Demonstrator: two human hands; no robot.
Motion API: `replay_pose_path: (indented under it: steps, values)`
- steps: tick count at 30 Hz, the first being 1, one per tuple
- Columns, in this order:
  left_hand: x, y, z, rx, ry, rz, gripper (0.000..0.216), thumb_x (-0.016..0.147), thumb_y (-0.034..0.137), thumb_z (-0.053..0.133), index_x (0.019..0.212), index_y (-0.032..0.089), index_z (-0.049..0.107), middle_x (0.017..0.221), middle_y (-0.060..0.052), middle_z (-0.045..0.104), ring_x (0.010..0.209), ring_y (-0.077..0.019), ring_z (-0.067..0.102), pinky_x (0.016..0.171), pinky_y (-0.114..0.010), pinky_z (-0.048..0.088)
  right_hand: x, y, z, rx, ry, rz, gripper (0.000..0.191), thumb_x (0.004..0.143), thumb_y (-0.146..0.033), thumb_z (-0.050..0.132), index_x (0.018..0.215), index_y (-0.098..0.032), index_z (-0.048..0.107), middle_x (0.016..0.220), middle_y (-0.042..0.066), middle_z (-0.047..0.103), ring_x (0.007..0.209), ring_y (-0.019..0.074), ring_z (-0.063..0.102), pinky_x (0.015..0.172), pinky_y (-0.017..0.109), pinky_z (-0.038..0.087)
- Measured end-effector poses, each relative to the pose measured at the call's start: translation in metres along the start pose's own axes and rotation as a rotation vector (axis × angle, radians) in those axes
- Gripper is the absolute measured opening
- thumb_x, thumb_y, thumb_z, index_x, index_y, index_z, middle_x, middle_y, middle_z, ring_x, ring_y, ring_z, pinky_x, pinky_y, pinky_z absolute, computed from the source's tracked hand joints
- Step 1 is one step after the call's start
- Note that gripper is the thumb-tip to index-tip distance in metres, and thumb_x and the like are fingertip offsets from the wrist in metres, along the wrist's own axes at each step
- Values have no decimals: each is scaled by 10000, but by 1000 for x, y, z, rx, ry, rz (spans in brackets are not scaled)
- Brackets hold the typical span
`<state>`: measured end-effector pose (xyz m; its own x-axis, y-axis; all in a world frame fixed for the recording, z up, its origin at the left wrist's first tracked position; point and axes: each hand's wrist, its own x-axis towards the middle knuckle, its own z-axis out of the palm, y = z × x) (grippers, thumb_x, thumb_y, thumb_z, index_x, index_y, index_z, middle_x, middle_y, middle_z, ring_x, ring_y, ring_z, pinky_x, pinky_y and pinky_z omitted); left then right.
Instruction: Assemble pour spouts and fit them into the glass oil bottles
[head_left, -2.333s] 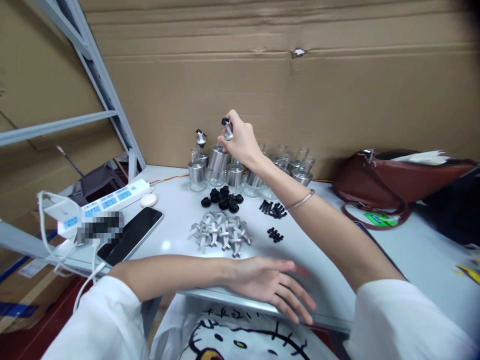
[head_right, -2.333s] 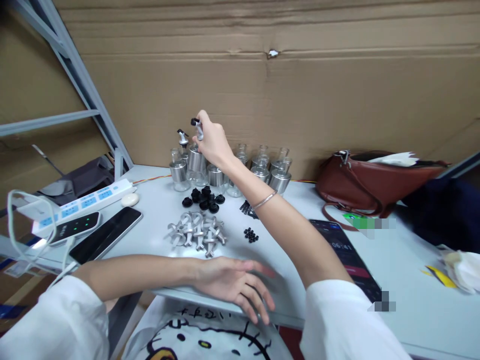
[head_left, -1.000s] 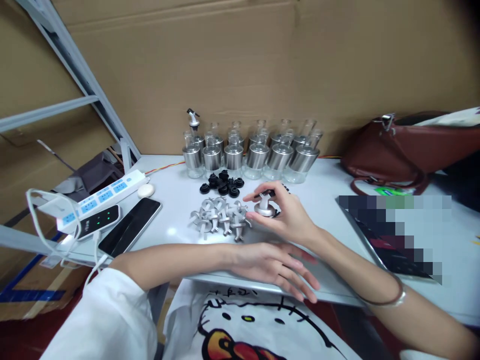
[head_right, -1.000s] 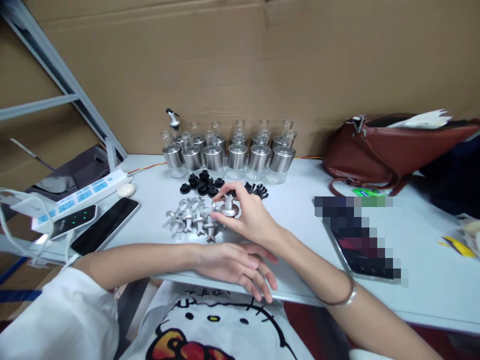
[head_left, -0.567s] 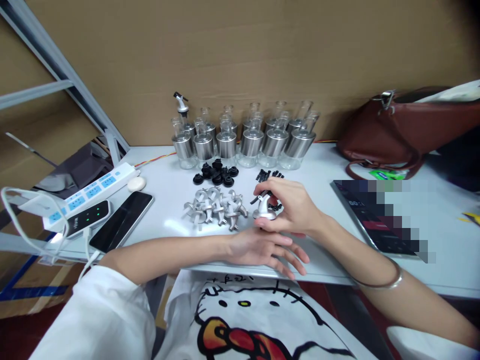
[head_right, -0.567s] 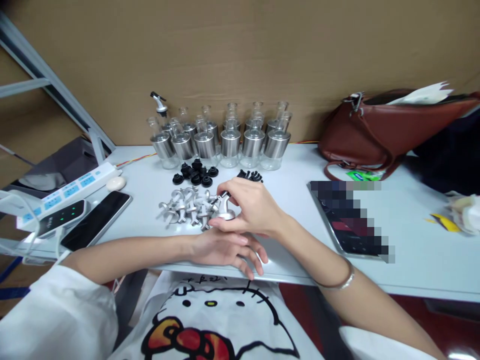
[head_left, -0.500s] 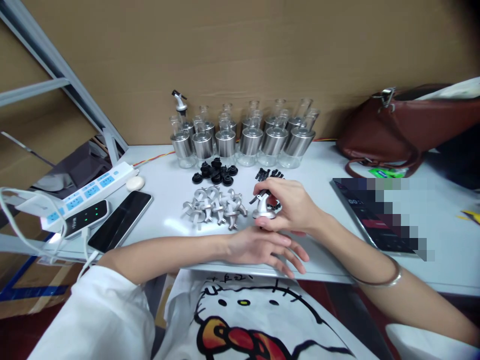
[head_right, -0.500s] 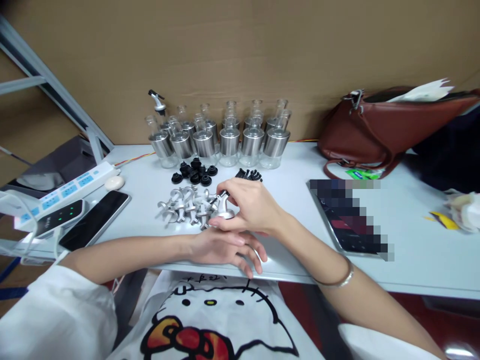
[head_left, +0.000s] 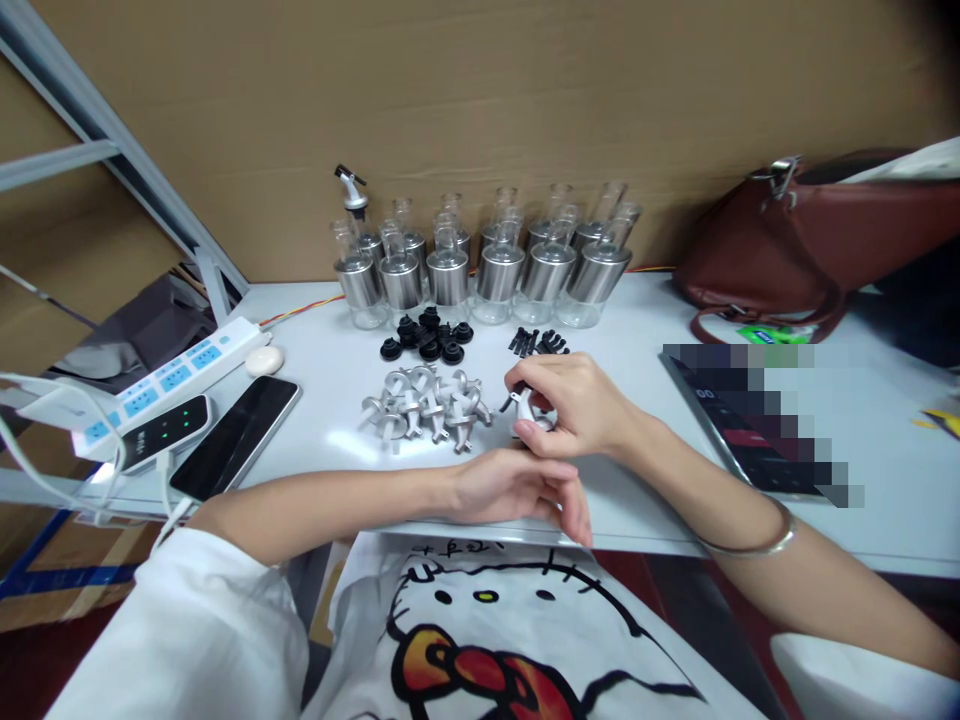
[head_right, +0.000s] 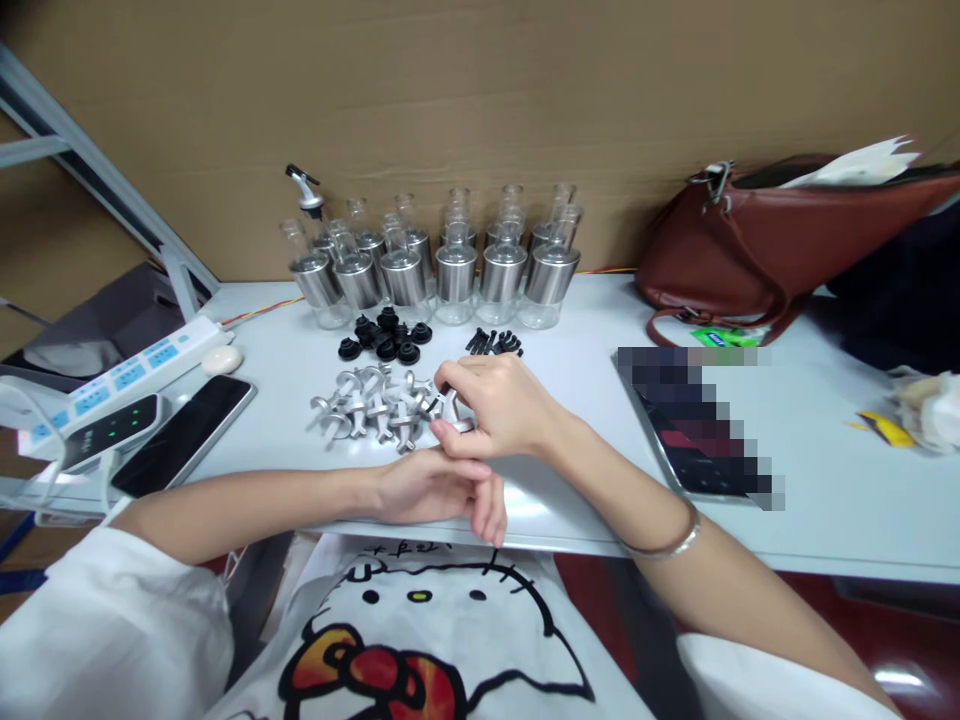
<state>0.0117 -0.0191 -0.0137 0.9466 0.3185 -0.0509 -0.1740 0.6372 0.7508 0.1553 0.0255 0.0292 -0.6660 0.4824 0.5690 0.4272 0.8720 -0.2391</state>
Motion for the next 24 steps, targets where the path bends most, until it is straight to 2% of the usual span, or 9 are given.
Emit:
replay_pose_path:
  steps: [2, 6, 12, 17, 21, 24]
  values:
    - [1, -2, -2, -15, 7, 4, 340, 841, 312, 456, 645, 103, 639, 703, -61, 604, 757, -173, 579, 829, -354, 376, 1, -2, 1, 57, 6, 25, 164, 747, -356, 431, 770, -203, 484, 512, -39, 447, 448, 125, 411, 478, 247, 336]
    - [3, -4, -3, -100, 36, -28, 213, 785, 298, 532, 752, 113, 633, 747, -50, 624, 763, -169, 587, 836, -364, 376, 2, -6, 0, 141, 25, 49, 84, 706, -267, 431, 769, -213, 422, 496, -59, 431, 442, 119, 419, 476, 235, 348]
    - [2, 0, 2, -100, 57, -22, 117, 717, 227, 611, 762, 119, 612, 757, -25, 583, 771, -158, 572, 845, -367, 369, 5, -12, -3, 253, -103, 226, 248, 690, -347, 573, 799, -222, 390, 537, -70, 448, 458, 107, 407, 467, 233, 335]
    - [2, 1, 3, -135, 87, -45, 191, 705, 275, 603, 823, 125, 612, 782, -27, 590, 777, -166, 564, 850, -385, 347, 6, -13, -3, 370, -231, 333, 134, 684, -206, 508, 771, -217, 407, 542, -68, 453, 468, 102, 395, 459, 220, 331]
    - [2, 2, 3, -140, 110, -30, 314, 665, 375, 663, 848, 127, 603, 810, -30, 576, 761, -172, 552, 820, -384, 349, 7, -11, -3, 411, -209, 295, 63, 743, -237, 499, 756, -200, 451, 598, -38, 516, 519, 104, 441, 522, 222, 373]
    - [2, 2, 4, -148, 157, -9, 422, 658, 493, 678, 840, 125, 583, 780, -19, 533, 748, -179, 537, 799, -384, 345, 7, -9, -3, 368, -216, 260, 130, 810, -291, 490, 756, -180, 528, 638, -11, 560, 563, 113, 478, 581, 236, 388]
